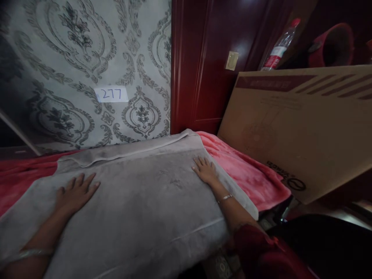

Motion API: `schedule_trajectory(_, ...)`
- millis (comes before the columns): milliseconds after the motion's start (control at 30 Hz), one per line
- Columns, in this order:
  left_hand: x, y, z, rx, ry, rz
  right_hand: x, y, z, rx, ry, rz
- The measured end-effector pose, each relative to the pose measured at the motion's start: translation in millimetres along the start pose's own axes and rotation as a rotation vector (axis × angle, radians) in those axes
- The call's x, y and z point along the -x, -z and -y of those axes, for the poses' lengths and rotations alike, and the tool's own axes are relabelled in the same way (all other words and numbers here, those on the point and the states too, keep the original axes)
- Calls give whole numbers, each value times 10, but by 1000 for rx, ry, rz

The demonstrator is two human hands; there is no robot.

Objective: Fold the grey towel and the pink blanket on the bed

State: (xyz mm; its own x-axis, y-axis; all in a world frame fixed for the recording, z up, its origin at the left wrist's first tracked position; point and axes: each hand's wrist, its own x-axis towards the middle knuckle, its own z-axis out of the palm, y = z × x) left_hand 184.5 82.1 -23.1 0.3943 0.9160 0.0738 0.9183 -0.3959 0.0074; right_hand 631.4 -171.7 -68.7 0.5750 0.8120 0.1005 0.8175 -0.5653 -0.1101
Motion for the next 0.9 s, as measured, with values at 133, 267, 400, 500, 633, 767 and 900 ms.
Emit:
schedule_trajectory(133,34,33,11,23,-22,-7,64,45,-46,-10,9,21)
schedule_trajectory(267,50,62,31,40,-50,-9,265,104,-220,-17,13,37)
schedule_trajectory(400,78,116,12,68,-71,15,539,115,-453,-18,-22,41)
schedule_trajectory(500,127,177,4,86,-107,34,667,112,-543,-19,-39,24)
schedule_trajectory(633,225,277,-73,74,-85,82,713,117,-532,-30,-48,-5)
schedule_trajectory(767,360,332,-531,37,-285,75,720,139,-507,-50,-55,-16)
schedule_trajectory(900,555,235,-1380,-19,-670,96,730,165,-517,-66,-62,-5)
